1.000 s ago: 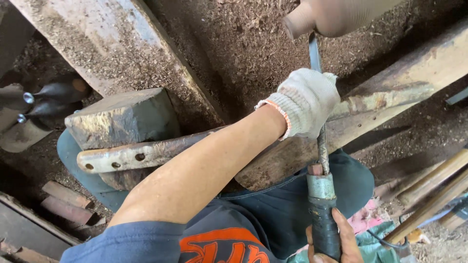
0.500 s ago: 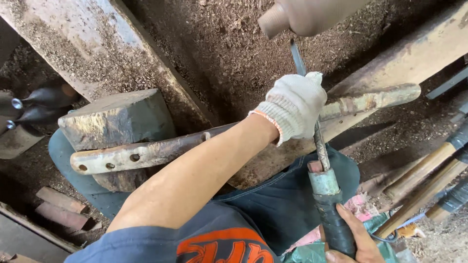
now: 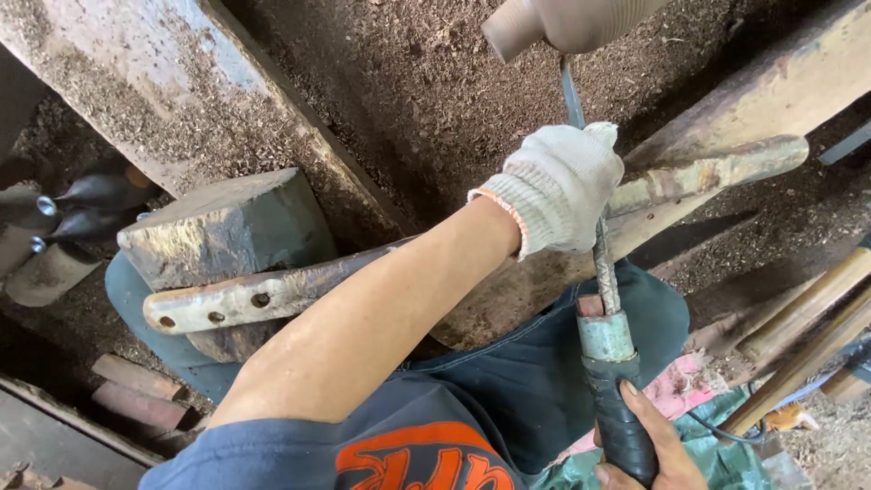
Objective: The person sits on the floor of a workshop and applies glue from a squeeze bottle to a wooden cylinder mounted on a spinning lathe. They then hold a file against the rotating wooden workpiece, shaping and smoothing its surface for the remainder of the clip.
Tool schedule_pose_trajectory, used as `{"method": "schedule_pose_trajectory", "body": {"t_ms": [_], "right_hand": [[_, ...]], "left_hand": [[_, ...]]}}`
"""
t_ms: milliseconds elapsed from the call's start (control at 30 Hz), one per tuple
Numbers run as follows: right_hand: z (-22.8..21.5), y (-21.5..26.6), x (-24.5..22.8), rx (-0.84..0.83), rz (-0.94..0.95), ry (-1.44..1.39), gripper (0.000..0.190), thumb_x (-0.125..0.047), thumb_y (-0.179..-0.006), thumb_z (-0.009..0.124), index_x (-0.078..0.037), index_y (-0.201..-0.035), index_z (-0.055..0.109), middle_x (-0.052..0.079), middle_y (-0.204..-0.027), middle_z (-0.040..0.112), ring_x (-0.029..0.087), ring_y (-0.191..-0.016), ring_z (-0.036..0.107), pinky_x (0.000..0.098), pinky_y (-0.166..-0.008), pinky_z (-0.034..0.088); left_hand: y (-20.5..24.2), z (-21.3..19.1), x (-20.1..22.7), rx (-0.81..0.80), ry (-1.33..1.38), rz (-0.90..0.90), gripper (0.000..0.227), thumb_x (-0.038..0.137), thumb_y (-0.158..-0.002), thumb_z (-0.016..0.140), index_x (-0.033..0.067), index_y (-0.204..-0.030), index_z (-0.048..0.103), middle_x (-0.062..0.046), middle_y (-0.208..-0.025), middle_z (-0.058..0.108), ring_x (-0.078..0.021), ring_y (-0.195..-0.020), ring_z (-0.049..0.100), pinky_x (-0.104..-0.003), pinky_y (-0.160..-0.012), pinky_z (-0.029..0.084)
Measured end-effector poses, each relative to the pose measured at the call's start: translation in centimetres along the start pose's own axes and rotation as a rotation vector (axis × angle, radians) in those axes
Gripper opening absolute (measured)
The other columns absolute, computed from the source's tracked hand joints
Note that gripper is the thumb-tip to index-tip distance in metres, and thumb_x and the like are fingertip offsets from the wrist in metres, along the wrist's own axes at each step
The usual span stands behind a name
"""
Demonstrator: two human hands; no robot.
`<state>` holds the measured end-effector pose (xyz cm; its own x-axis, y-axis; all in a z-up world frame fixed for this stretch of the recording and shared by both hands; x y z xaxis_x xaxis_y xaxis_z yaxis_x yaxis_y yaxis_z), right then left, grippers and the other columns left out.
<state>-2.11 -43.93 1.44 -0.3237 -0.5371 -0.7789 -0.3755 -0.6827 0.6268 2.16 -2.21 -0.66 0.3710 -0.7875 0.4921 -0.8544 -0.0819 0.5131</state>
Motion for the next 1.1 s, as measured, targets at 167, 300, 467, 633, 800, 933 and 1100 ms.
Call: {"method": "schedule_pose_trajectory", "body": {"t_ms": [167,300,467,633,800,933,1100], "right_hand": [[2.4,0.4,-2.3,0.156,0.086,0.018,0.09,0.006,-0.066,0.08,-0.006,-0.151,0.052,0.018,-0.105,0.071,0.021,-0.099,0.07,0.0339,-0.095,0.05],[3.1,0.5,-1.8,0.158,0.049,0.038,0.09,0.006,-0.067,0.081,-0.006,-0.151,0.051,0.017,-0.107,0.071,0.02,-0.101,0.069,0.0332,-0.097,0.048],[3.1,1.1,-0.7,0.074,0.063,-0.099,0.096,0.0,-0.068,0.083,-0.008,-0.155,0.042,0.018,-0.105,0.07,0.017,-0.087,0.069,0.0303,-0.079,0.056],[1.4,0.4,-0.6,0.098,0.032,-0.084,0.097,-0.003,-0.067,0.085,-0.009,-0.155,0.046,0.021,-0.102,0.073,0.018,-0.081,0.071,0.0312,-0.077,0.056],[-1.9,-0.5,1.5,-0.012,0.034,-0.081,0.101,-0.003,-0.063,0.089,-0.008,-0.153,0.044,0.025,-0.103,0.074,0.022,-0.088,0.072,0.0342,-0.08,0.057],[-3.2,-1.0,3.1,-0.07,-0.082,-0.186,0.1,-0.005,-0.068,0.088,-0.009,-0.156,0.041,0.027,-0.099,0.072,0.022,-0.073,0.074,0.0344,-0.066,0.06],[-4.0,-2.0,2.4,-0.177,-0.111,-0.313,0.099,-0.003,-0.074,0.087,-0.012,-0.16,0.038,0.03,-0.103,0.068,0.024,-0.08,0.071,0.0352,-0.069,0.06]], "left_hand": [[0.1,-0.5,0.0,-0.039,-0.013,0.029,0.034,0.029,-0.062,0.087,0.0088,-0.086,0.074,-0.016,-0.101,0.062,-0.0337,-0.087,0.069,-0.043,-0.073,0.058],[-0.1,-0.1,-0.4,-0.013,-0.001,0.063,0.033,0.028,-0.061,0.087,0.0088,-0.084,0.075,-0.017,-0.101,0.063,-0.0344,-0.088,0.069,-0.044,-0.074,0.058],[-0.2,-0.1,-0.4,0.016,0.013,0.085,0.029,0.023,-0.06,0.084,0.0082,-0.082,0.074,-0.017,-0.098,0.063,-0.0351,-0.085,0.07,-0.044,-0.071,0.058],[0.0,0.4,-0.4,0.07,-0.001,0.046,0.031,0.023,-0.063,0.082,0.0063,-0.087,0.073,-0.017,-0.091,0.066,-0.035,-0.082,0.071,-0.045,-0.069,0.058],[0.4,-0.3,0.0,0.062,0.011,-0.022,0.032,0.026,-0.062,0.083,0.007,-0.087,0.074,-0.018,-0.093,0.068,-0.0355,-0.084,0.072,-0.044,-0.071,0.059],[0.6,-0.6,0.5,0.037,0.0,-0.059,0.03,0.027,-0.061,0.083,0.0109,-0.086,0.077,-0.017,-0.097,0.068,-0.0355,-0.088,0.072,-0.043,-0.075,0.058],[0.7,-1.3,1.2,-0.016,-0.025,-0.095,0.033,0.029,-0.062,0.085,0.0122,-0.089,0.078,-0.015,-0.099,0.069,-0.0342,-0.091,0.072,-0.042,-0.077,0.059]]}}
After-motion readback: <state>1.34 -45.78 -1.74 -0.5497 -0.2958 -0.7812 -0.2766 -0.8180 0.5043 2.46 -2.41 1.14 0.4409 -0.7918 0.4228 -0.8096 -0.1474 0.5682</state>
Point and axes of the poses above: each hand's wrist, its own y-axis away from the middle knuckle, its own z-axis out of the palm, x = y × z, the point moved 1 cm from there along -y, towards the middle knuckle
